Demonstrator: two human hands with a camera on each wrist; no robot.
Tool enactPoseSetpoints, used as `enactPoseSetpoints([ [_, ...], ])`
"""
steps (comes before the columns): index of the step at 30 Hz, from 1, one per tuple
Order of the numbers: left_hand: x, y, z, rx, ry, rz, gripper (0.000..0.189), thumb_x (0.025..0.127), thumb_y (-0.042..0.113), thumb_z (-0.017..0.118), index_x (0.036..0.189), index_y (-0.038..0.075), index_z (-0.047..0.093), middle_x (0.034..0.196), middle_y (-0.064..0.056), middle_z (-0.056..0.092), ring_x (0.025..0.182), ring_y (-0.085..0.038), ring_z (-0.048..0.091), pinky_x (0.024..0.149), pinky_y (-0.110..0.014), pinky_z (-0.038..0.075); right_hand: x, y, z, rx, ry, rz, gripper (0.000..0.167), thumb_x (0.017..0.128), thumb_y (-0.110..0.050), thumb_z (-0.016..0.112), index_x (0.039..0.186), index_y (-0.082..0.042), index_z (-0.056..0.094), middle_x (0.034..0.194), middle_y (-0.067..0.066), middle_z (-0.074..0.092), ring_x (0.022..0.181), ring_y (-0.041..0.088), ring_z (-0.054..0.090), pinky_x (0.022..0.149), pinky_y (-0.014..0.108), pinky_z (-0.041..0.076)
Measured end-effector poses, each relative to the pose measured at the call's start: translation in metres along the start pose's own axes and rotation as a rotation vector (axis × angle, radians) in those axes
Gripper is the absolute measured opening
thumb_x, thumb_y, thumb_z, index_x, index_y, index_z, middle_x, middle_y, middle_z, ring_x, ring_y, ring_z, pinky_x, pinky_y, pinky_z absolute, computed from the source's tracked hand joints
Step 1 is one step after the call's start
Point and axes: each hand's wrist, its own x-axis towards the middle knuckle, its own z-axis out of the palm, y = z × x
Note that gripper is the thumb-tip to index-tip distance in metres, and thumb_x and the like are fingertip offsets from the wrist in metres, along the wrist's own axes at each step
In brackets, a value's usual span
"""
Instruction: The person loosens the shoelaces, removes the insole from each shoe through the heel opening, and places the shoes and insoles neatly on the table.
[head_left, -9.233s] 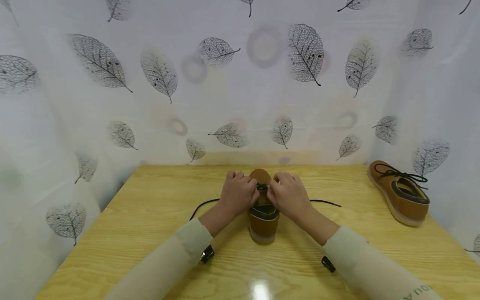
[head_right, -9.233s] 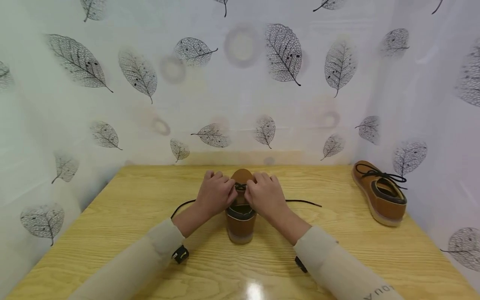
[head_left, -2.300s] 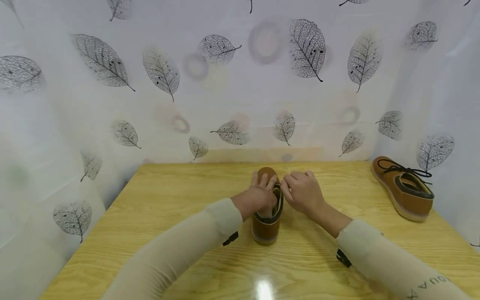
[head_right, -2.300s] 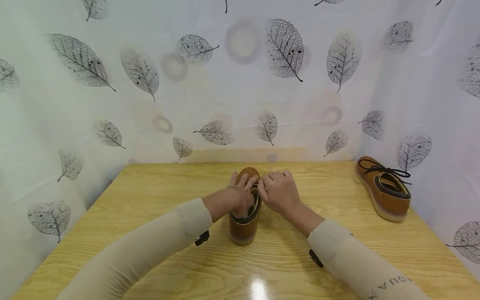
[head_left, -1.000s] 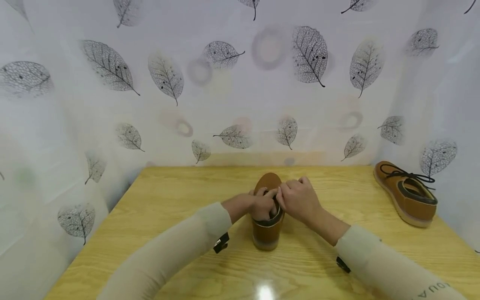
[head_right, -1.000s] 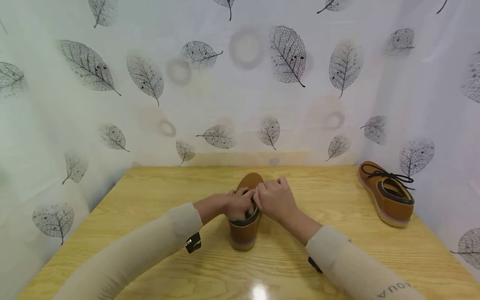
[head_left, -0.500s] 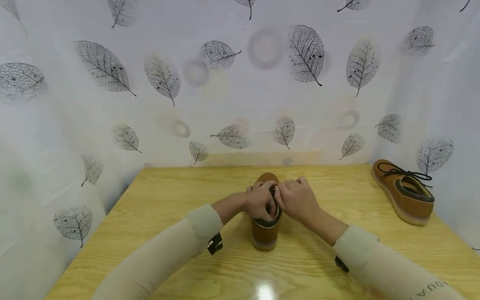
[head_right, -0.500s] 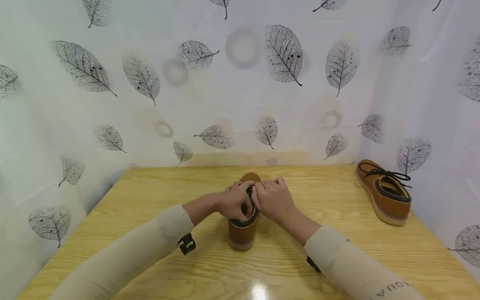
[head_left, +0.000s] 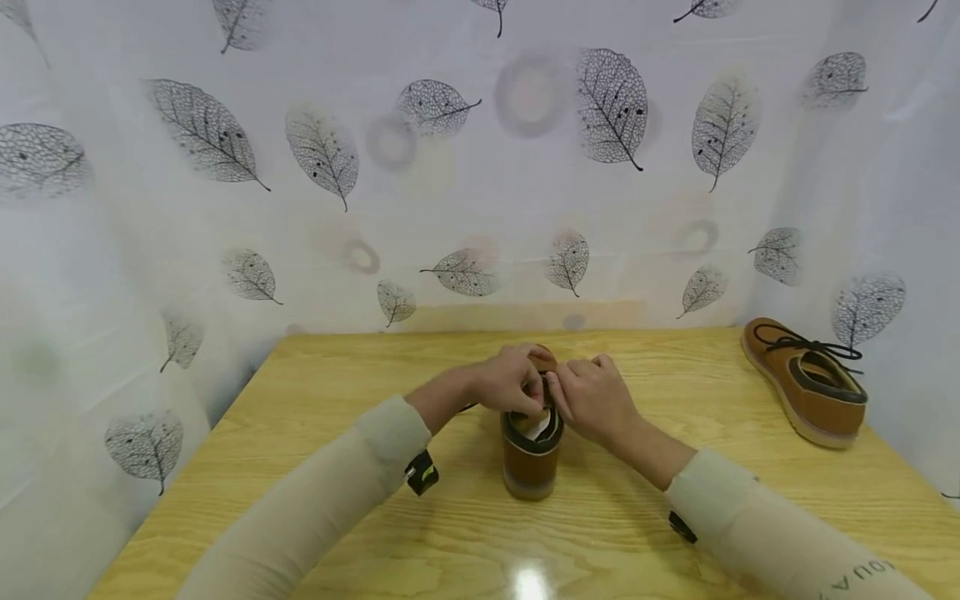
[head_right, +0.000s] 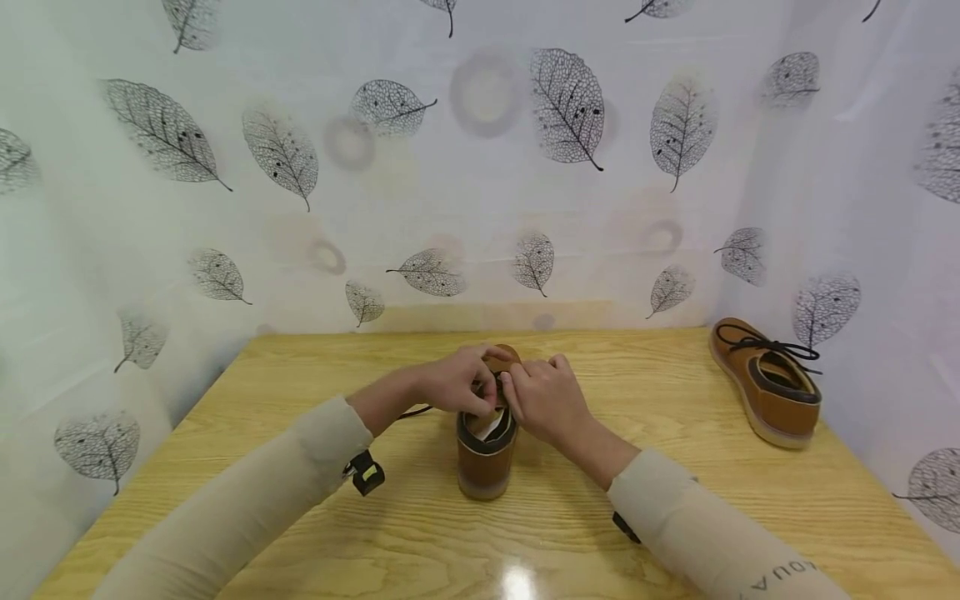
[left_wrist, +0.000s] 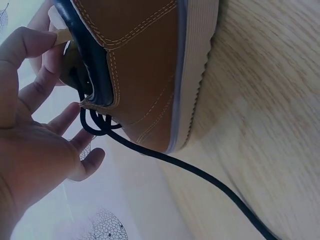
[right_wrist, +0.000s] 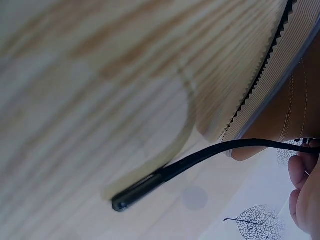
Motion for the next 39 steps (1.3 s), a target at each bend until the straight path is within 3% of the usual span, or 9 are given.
enactPoseSetpoints([
  [4, 0.001, 0.0, -0.002, -0.075, 0.035, -0.019, 0.017, 0.086, 0.011, 0.065, 0.072, 0.008, 0.075, 0.125, -0.014, 0.067, 0.145, -0.028, 0.036, 0.116, -0.04, 0.033, 0.0, 0.0, 0.0, 0.012, -0.011, 0.015, 0.048, 0.107, -0.032, 0.025, 0.071, -0.011, 0.048, 0.058, 0.0, 0.045, 0.049, 0.021, 0.049, 0.06, 0.04, 0.04],
  [8, 0.001, -0.001, -0.006, -0.213, 0.077, -0.074, 0.022, 0.09, 0.007, 0.06, 0.074, 0.003, 0.074, 0.093, -0.013, 0.075, 0.146, -0.023, 0.035, 0.115, -0.033, 0.034, 0.0, -0.001, -0.001, 0.028, -0.032, 0.035, 0.049, 0.108, -0.034, 0.024, 0.073, -0.011, 0.05, 0.06, 0.001, 0.049, 0.053, 0.022, 0.053, 0.061, 0.04, 0.04],
  [11, 0.0, -0.003, -0.011, -0.322, 0.092, -0.141, 0.024, 0.092, 0.006, 0.057, 0.074, 0.002, 0.072, 0.082, -0.013, 0.074, 0.144, -0.022, 0.037, 0.116, -0.034, 0.033, 0.001, -0.001, -0.002, 0.04, -0.048, 0.045, 0.049, 0.108, -0.034, 0.024, 0.076, -0.01, 0.052, 0.062, 0.002, 0.052, 0.056, 0.023, 0.056, 0.063, 0.041, 0.041],
  [14, -0.004, -0.004, -0.013, -0.357, 0.072, -0.187, 0.025, 0.091, 0.009, 0.057, 0.072, 0.003, 0.072, 0.112, -0.014, 0.072, 0.143, -0.021, 0.04, 0.112, -0.036, 0.037, 0.001, -0.001, -0.003, 0.05, -0.06, 0.052, 0.045, 0.107, -0.033, 0.027, 0.077, -0.011, 0.052, 0.064, 0.002, 0.051, 0.057, 0.023, 0.056, 0.064, 0.041, 0.041],
  [17, -0.008, -0.002, -0.014, -0.364, 0.029, -0.197, 0.025, 0.091, 0.011, 0.057, 0.077, 0.001, 0.074, 0.144, -0.013, 0.055, 0.145, -0.021, 0.038, 0.11, -0.037, 0.04, 0.001, -0.001, -0.003, 0.056, -0.068, 0.053, 0.039, 0.105, -0.03, 0.034, 0.077, -0.011, 0.052, 0.063, 0.001, 0.05, 0.056, 0.022, 0.054, 0.063, 0.04, 0.041],
  [19, -0.01, -0.001, -0.014, -0.365, 0.009, -0.169, 0.026, 0.092, 0.012, 0.055, 0.083, -0.003, 0.075, 0.149, -0.014, 0.05, 0.146, -0.022, 0.036, 0.111, -0.036, 0.039, 0.001, -0.001, -0.003, 0.058, -0.073, 0.053, 0.036, 0.104, -0.029, 0.038, 0.077, -0.011, 0.053, 0.064, 0.001, 0.051, 0.056, 0.021, 0.054, 0.063, 0.039, 0.041],
  [25, -0.014, 0.009, -0.009, -0.117, 0.003, -0.01, 0.021, 0.091, 0.026, 0.067, 0.091, 0.008, 0.079, 0.145, -0.015, 0.053, 0.145, -0.027, 0.037, 0.115, -0.04, 0.034, 0.0, -0.001, -0.005, 0.062, -0.084, 0.052, 0.032, 0.103, -0.027, 0.041, 0.081, -0.01, 0.057, 0.067, 0.002, 0.056, 0.059, 0.021, 0.057, 0.064, 0.04, 0.042],
  [31, -0.024, 0.023, 0.0, 0.162, -0.024, -0.078, 0.03, 0.078, 0.049, 0.081, 0.093, 0.024, 0.077, 0.161, -0.007, 0.032, 0.145, -0.035, 0.026, 0.11, -0.058, 0.025, 0.0, -0.001, -0.005, 0.054, -0.113, 0.061, 0.03, 0.103, -0.027, 0.042, 0.087, -0.009, 0.061, 0.07, 0.002, 0.06, 0.063, 0.022, 0.061, 0.067, 0.041, 0.043],
  [39, -0.026, 0.022, 0.0, 0.217, -0.035, -0.077, 0.023, 0.081, 0.049, 0.079, 0.091, 0.029, 0.077, 0.161, -0.005, 0.032, 0.144, -0.033, 0.027, 0.11, -0.058, 0.027, 0.001, -0.001, -0.005, 0.053, -0.103, 0.051, 0.029, 0.102, -0.027, 0.044, 0.085, -0.01, 0.06, 0.069, 0.002, 0.059, 0.062, 0.021, 0.059, 0.066, 0.041, 0.043],
])
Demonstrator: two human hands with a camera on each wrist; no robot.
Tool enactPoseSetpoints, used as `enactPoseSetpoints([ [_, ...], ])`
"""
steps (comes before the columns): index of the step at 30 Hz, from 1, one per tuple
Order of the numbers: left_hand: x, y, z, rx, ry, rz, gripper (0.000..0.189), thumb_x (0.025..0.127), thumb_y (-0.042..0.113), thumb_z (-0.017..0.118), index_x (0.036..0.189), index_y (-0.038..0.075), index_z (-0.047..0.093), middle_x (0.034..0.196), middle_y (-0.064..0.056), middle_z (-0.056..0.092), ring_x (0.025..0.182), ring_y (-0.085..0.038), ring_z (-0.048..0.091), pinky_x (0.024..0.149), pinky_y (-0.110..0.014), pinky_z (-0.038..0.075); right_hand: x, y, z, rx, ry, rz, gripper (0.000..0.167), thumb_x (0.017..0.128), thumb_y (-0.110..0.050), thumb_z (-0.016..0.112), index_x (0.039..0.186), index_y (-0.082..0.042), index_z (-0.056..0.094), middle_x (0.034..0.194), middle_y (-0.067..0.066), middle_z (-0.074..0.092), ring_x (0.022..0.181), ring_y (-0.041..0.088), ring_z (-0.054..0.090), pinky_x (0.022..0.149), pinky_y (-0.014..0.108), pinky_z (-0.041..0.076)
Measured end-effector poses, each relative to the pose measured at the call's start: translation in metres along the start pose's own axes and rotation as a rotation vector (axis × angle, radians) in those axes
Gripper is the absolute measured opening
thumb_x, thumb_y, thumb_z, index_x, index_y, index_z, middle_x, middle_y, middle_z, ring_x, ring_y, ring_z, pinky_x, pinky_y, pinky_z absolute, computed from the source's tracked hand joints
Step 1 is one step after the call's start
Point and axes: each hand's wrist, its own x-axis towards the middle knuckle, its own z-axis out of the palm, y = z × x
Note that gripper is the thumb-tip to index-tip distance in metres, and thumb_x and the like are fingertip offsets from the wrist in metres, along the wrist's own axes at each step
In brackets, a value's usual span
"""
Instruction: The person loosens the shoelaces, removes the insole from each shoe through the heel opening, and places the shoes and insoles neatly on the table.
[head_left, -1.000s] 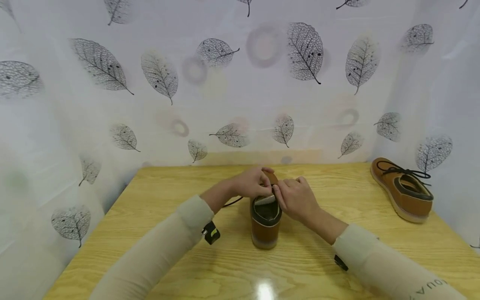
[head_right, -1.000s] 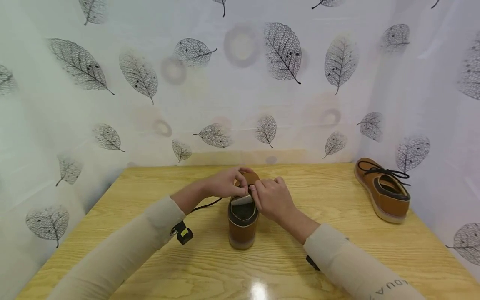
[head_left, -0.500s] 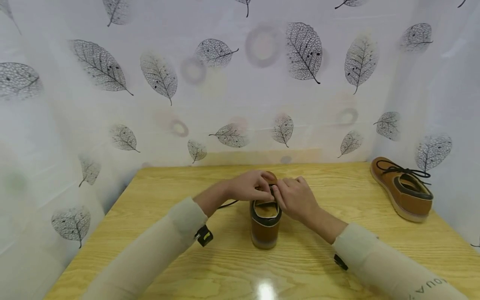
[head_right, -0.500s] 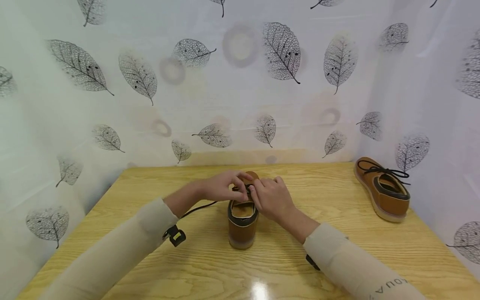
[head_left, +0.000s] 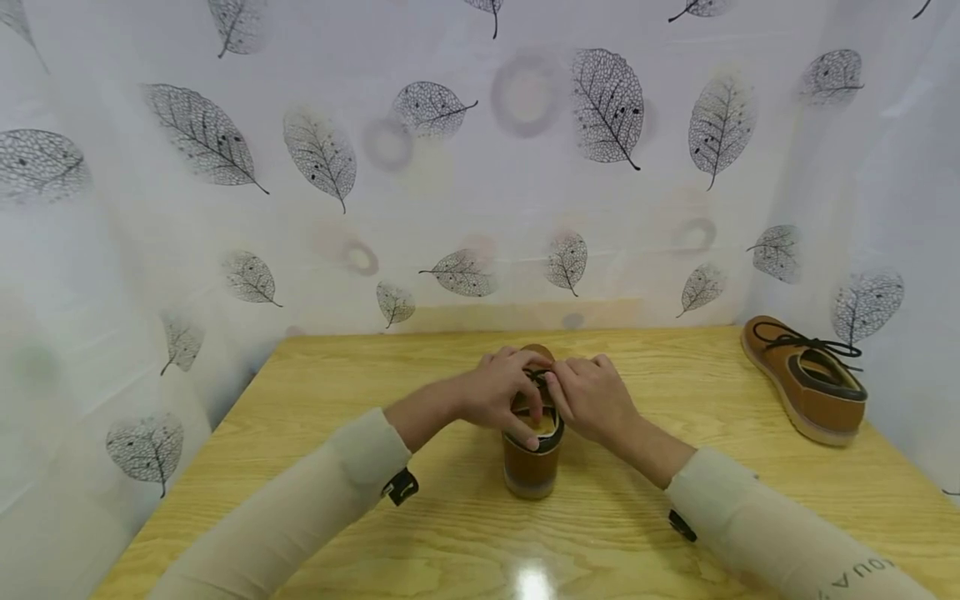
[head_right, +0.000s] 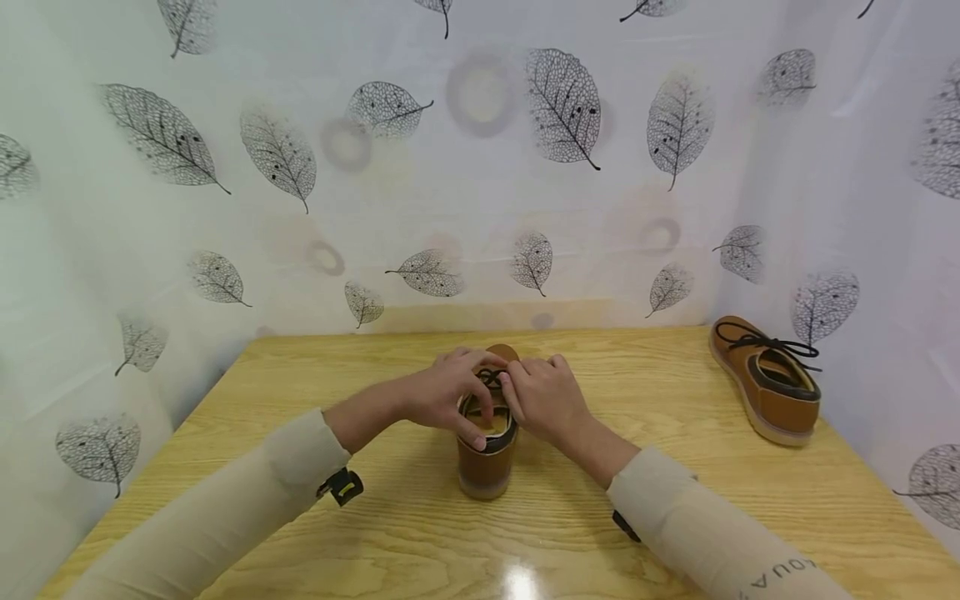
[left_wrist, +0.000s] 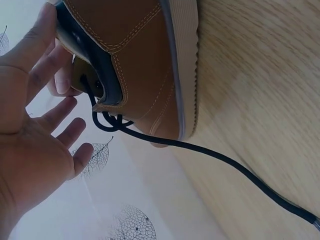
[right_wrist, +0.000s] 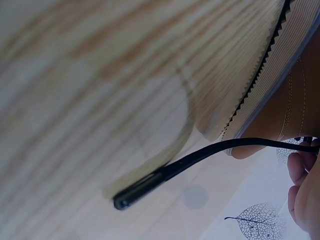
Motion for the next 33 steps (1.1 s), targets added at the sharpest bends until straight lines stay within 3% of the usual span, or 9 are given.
enactPoseSetpoints([
  [6, 0.0, -0.001, 0.0, 0.013, 0.014, 0.013, 0.012, 0.09, 0.038, 0.073, 0.093, 0.027, 0.078, 0.158, -0.006, 0.037, 0.142, -0.034, 0.032, 0.107, -0.059, 0.029, 0.0, 0.001, 0.001, 0.002, 0.009, 0.005, 0.031, 0.103, -0.028, 0.042, 0.084, -0.011, 0.059, 0.069, 0.002, 0.059, 0.061, 0.022, 0.06, 0.066, 0.041, 0.043],
  [10, 0.0, -0.001, 0.006, 0.036, 0.041, -0.008, 0.011, 0.089, 0.023, 0.072, 0.096, 0.028, 0.078, 0.158, -0.005, 0.037, 0.14, -0.033, 0.033, 0.104, -0.056, 0.029, 0.0, 0.0, 0.001, -0.003, 0.01, 0.004, 0.024, 0.099, -0.025, 0.049, 0.083, -0.01, 0.058, 0.068, 0.002, 0.058, 0.06, 0.022, 0.059, 0.065, 0.041, 0.043],
  [12, 0.0, -0.001, 0.011, 0.052, 0.085, -0.012, 0.012, 0.087, 0.022, 0.073, 0.096, 0.029, 0.076, 0.158, -0.006, 0.038, 0.139, -0.033, 0.034, 0.104, -0.057, 0.029, 0.0, 0.0, 0.001, -0.009, 0.021, -0.006, 0.021, 0.096, -0.025, 0.054, 0.08, -0.011, 0.057, 0.066, 0.002, 0.057, 0.059, 0.022, 0.059, 0.065, 0.041, 0.043],
  [16, -0.002, -0.005, 0.023, 0.095, 0.225, 0.023, 0.006, 0.087, 0.033, 0.077, 0.092, 0.03, 0.075, 0.154, -0.007, 0.043, 0.136, -0.032, 0.038, 0.103, -0.056, 0.029, -0.001, 0.001, 0.002, -0.024, 0.052, -0.032, 0.023, 0.094, -0.027, 0.056, 0.077, -0.011, 0.057, 0.064, 0.002, 0.056, 0.057, 0.022, 0.058, 0.064, 0.041, 0.043],
  [24, -0.008, -0.01, 0.043, 0.177, 0.485, 0.222, 0.013, 0.085, 0.037, 0.076, 0.096, 0.032, 0.079, 0.147, -0.01, 0.049, 0.125, -0.027, 0.043, 0.101, -0.052, 0.033, 0.001, 0.0, 0.001, -0.034, 0.078, -0.032, 0.024, 0.093, -0.028, 0.056, 0.079, -0.011, 0.061, 0.065, 0.002, 0.059, 0.057, 0.021, 0.057, 0.062, 0.041, 0.044],
  [30, -0.009, -0.006, 0.044, 0.186, 0.627, 0.281, 0.009, 0.084, 0.032, 0.078, 0.093, 0.031, 0.081, 0.142, -0.006, 0.055, 0.123, -0.024, 0.046, 0.1, -0.049, 0.035, 0.0, -0.001, 0.0, -0.037, 0.053, -0.02, 0.024, 0.095, -0.028, 0.055, 0.079, -0.011, 0.063, 0.067, 0.003, 0.061, 0.059, 0.022, 0.06, 0.063, 0.042, 0.044],
  [33, -0.009, -0.004, 0.042, 0.188, 0.634, 0.268, 0.008, 0.083, 0.03, 0.08, 0.091, 0.028, 0.08, 0.14, -0.005, 0.057, 0.123, -0.024, 0.047, 0.1, -0.05, 0.036, 0.0, -0.001, 0.0, -0.044, 0.048, -0.019, 0.022, 0.094, -0.027, 0.057, 0.08, -0.011, 0.063, 0.067, 0.003, 0.062, 0.06, 0.023, 0.06, 0.064, 0.042, 0.044],
])
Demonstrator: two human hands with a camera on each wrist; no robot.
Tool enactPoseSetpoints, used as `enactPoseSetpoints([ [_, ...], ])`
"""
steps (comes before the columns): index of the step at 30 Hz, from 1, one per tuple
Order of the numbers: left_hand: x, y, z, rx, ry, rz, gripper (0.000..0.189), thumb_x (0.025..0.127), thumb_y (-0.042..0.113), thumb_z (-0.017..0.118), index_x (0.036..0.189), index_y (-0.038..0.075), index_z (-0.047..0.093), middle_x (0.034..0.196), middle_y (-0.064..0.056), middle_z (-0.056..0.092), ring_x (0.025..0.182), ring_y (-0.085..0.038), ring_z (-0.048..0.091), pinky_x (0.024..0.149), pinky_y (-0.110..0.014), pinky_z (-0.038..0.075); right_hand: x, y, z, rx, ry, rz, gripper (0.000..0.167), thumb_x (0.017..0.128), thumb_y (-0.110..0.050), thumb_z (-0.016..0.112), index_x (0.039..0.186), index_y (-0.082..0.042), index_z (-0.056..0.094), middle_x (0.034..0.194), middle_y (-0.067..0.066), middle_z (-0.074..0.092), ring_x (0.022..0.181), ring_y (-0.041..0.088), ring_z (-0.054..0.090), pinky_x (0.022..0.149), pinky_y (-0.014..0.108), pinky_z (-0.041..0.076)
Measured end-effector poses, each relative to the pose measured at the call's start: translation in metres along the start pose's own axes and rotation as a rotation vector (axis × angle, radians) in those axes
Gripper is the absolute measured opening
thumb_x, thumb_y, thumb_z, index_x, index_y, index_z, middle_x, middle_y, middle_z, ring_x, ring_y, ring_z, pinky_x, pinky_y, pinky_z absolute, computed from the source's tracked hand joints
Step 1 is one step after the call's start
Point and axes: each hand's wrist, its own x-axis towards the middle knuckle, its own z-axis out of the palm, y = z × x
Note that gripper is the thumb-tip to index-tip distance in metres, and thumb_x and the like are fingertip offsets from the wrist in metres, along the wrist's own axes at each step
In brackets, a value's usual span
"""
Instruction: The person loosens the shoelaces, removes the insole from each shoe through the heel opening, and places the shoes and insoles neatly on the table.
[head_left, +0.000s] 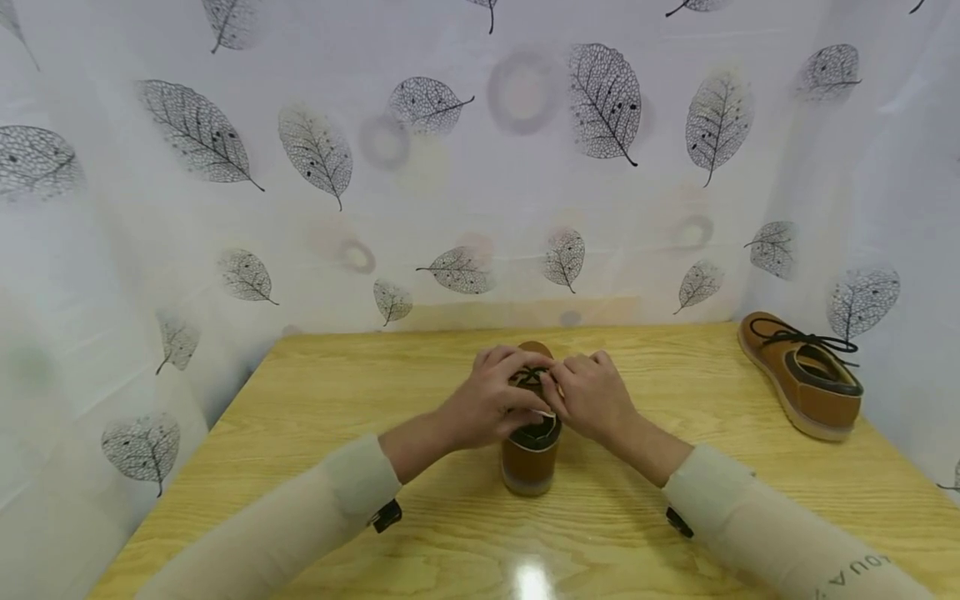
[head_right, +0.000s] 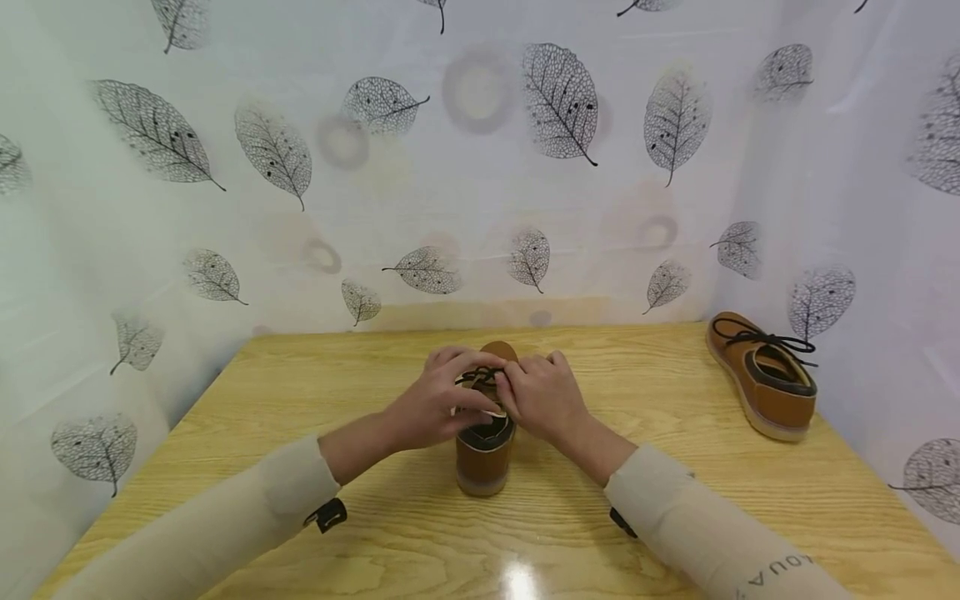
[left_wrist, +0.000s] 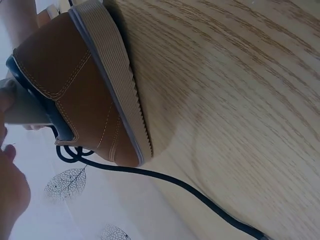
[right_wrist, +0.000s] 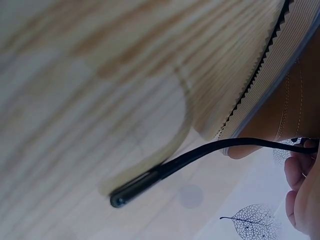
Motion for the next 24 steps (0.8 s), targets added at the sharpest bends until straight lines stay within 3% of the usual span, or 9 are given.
enactPoseSetpoints([
  [6, -0.001, -0.001, -0.001, 0.14, -0.153, -0.063, 0.007, 0.088, 0.028, 0.075, 0.094, 0.025, 0.077, 0.137, -0.004, 0.057, 0.123, -0.026, 0.046, 0.1, -0.051, 0.036, -0.001, 0.0, 0.001, -0.016, -0.002, -0.001, 0.024, 0.093, -0.028, 0.055, 0.075, -0.012, 0.058, 0.064, 0.002, 0.057, 0.057, 0.022, 0.058, 0.062, 0.04, 0.043],
  [9, -0.003, -0.002, 0.001, 0.244, -0.182, -0.018, 0.008, 0.092, 0.029, 0.07, 0.096, 0.024, 0.076, 0.136, -0.002, 0.058, 0.123, -0.025, 0.047, 0.1, -0.048, 0.037, -0.002, 0.0, 0.002, -0.017, 0.003, -0.011, 0.028, 0.095, -0.028, 0.05, 0.074, -0.012, 0.057, 0.063, 0.002, 0.056, 0.056, 0.022, 0.057, 0.061, 0.04, 0.043],
  [14, -0.006, -0.001, 0.003, 0.333, -0.11, 0.128, 0.009, 0.094, 0.024, 0.067, 0.096, 0.02, 0.074, 0.135, -0.002, 0.058, 0.122, -0.025, 0.049, 0.1, -0.044, 0.036, -0.003, 0.0, 0.002, -0.014, -0.006, -0.011, 0.037, 0.099, -0.032, 0.039, 0.076, -0.012, 0.059, 0.064, 0.003, 0.057, 0.057, 0.023, 0.057, 0.062, 0.042, 0.043],
  [16, -0.006, 0.0, 0.003, 0.344, -0.079, 0.159, 0.008, 0.094, 0.021, 0.067, 0.097, 0.019, 0.074, 0.134, -0.002, 0.059, 0.122, -0.024, 0.049, 0.1, -0.044, 0.036, -0.002, 0.0, 0.001, -0.015, -0.02, -0.006, 0.045, 0.103, -0.036, 0.031, 0.077, -0.011, 0.058, 0.065, 0.003, 0.057, 0.058, 0.023, 0.058, 0.063, 0.042, 0.043],
  [21, -0.007, -0.001, 0.004, 0.338, -0.041, 0.167, 0.008, 0.093, 0.02, 0.069, 0.098, 0.018, 0.074, 0.13, -0.001, 0.062, 0.12, -0.023, 0.051, 0.099, -0.042, 0.036, -0.002, -0.001, 0.0, -0.021, -0.043, 0.005, 0.061, 0.107, -0.044, 0.015, 0.076, -0.011, 0.057, 0.064, 0.003, 0.057, 0.058, 0.023, 0.058, 0.063, 0.041, 0.043],
  [24, -0.007, -0.005, 0.009, 0.273, -0.001, 0.144, 0.008, 0.092, 0.022, 0.069, 0.099, 0.017, 0.071, 0.128, -0.002, 0.062, 0.118, -0.023, 0.051, 0.098, -0.042, 0.036, -0.002, 0.0, 0.001, -0.022, -0.012, 0.002, 0.054, 0.107, -0.039, 0.024, 0.074, -0.011, 0.056, 0.062, 0.003, 0.056, 0.055, 0.023, 0.056, 0.061, 0.041, 0.042],
])
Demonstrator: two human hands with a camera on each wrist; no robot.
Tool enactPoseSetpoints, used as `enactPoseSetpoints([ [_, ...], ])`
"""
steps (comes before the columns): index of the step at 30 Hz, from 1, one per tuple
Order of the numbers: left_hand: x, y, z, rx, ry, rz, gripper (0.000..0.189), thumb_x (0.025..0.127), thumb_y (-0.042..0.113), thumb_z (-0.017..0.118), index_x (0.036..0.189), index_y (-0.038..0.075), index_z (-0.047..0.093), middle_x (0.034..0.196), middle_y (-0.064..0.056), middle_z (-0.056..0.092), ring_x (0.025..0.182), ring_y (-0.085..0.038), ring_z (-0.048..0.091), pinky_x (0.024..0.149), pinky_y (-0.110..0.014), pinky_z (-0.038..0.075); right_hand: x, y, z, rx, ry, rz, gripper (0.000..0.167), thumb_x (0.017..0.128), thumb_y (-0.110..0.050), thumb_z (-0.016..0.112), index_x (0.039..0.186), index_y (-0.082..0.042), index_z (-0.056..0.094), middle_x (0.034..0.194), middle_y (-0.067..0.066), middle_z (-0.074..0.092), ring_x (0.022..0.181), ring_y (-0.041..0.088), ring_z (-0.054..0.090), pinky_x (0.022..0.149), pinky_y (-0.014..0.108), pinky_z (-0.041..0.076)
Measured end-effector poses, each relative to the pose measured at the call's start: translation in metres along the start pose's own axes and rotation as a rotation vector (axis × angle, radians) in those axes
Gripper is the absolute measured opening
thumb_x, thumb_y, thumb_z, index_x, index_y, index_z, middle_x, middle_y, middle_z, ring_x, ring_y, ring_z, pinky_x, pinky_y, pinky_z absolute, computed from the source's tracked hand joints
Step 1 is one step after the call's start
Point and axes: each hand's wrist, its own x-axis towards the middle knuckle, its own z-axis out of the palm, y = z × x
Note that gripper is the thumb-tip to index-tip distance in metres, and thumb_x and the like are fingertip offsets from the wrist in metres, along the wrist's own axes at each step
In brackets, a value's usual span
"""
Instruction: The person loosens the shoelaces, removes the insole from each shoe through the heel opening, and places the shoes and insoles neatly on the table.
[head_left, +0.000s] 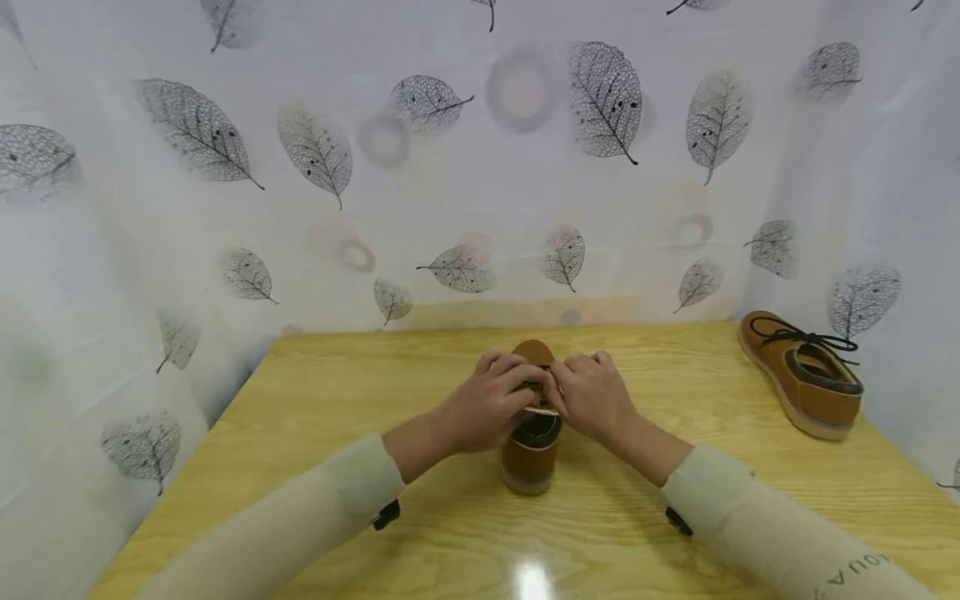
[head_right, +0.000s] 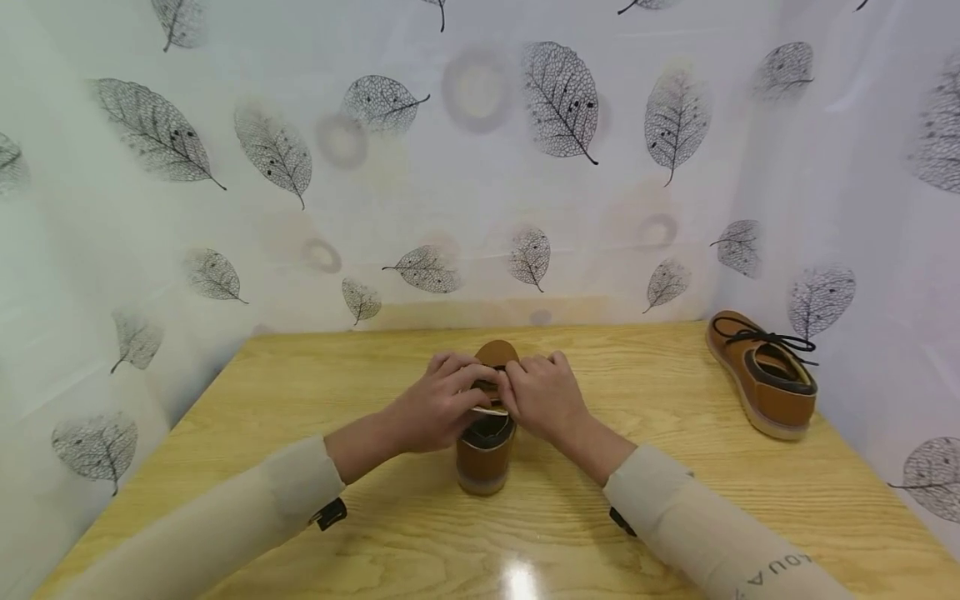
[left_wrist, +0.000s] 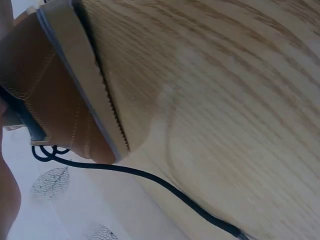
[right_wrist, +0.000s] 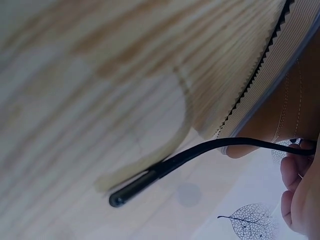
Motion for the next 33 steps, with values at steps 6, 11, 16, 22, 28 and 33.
enactPoseSetpoints([
  [6, -0.011, -0.002, 0.02, 0.011, 0.067, -0.113, 0.012, 0.091, 0.018, 0.054, 0.101, 0.012, 0.057, 0.125, -0.007, 0.06, 0.114, -0.025, 0.052, 0.094, -0.042, 0.036, 0.0, 0.0, 0.002, 0.001, 0.013, 0.017, 0.033, 0.097, -0.029, 0.046, 0.071, -0.011, 0.056, 0.061, 0.003, 0.058, 0.055, 0.024, 0.058, 0.059, 0.041, 0.043],
  [11, -0.023, 0.0, 0.03, 0.016, 0.098, -0.209, 0.016, 0.092, 0.019, 0.044, 0.1, 0.011, 0.056, 0.123, -0.008, 0.059, 0.11, -0.025, 0.052, 0.089, -0.043, 0.035, -0.002, -0.002, 0.004, 0.018, -0.009, 0.044, 0.032, 0.095, -0.03, 0.052, 0.07, -0.011, 0.056, 0.062, 0.003, 0.059, 0.056, 0.023, 0.058, 0.06, 0.04, 0.042],
  [16, -0.024, -0.002, 0.03, 0.012, 0.094, -0.205, 0.022, 0.094, 0.02, 0.042, 0.103, 0.012, 0.061, 0.124, -0.007, 0.059, 0.111, -0.025, 0.051, 0.09, -0.044, 0.035, -0.001, -0.002, 0.003, 0.039, -0.033, 0.06, 0.032, 0.096, -0.032, 0.051, 0.071, -0.012, 0.058, 0.063, 0.002, 0.06, 0.058, 0.022, 0.058, 0.062, 0.041, 0.043],
  [22, -0.022, -0.006, 0.029, 0.095, 0.064, -0.124, 0.023, 0.095, 0.021, 0.04, 0.099, 0.013, 0.061, 0.118, -0.006, 0.06, 0.107, -0.024, 0.049, 0.091, -0.044, 0.033, -0.001, -0.001, 0.004, 0.041, -0.022, 0.062, 0.035, 0.098, -0.031, 0.047, 0.07, -0.013, 0.056, 0.062, 0.002, 0.059, 0.057, 0.022, 0.058, 0.061, 0.041, 0.042],
  [28, -0.021, -0.01, 0.026, 0.208, 0.084, -0.014, 0.026, 0.097, 0.02, 0.034, 0.097, 0.011, 0.058, 0.109, -0.005, 0.06, 0.101, -0.024, 0.051, 0.09, -0.044, 0.033, -0.002, -0.001, 0.004, 0.042, -0.009, 0.052, 0.032, 0.096, -0.029, 0.051, 0.068, -0.013, 0.054, 0.06, 0.001, 0.056, 0.056, 0.021, 0.056, 0.059, 0.039, 0.04],
  [33, -0.015, -0.011, 0.019, 0.219, 0.165, 0.038, 0.022, 0.096, 0.019, 0.037, 0.096, 0.01, 0.057, 0.105, -0.005, 0.06, 0.097, -0.025, 0.051, 0.088, -0.043, 0.034, 0.0, 0.001, 0.002, 0.032, -0.016, 0.042, 0.031, 0.096, -0.029, 0.052, 0.07, -0.013, 0.057, 0.061, 0.002, 0.057, 0.057, 0.022, 0.057, 0.059, 0.039, 0.041],
])
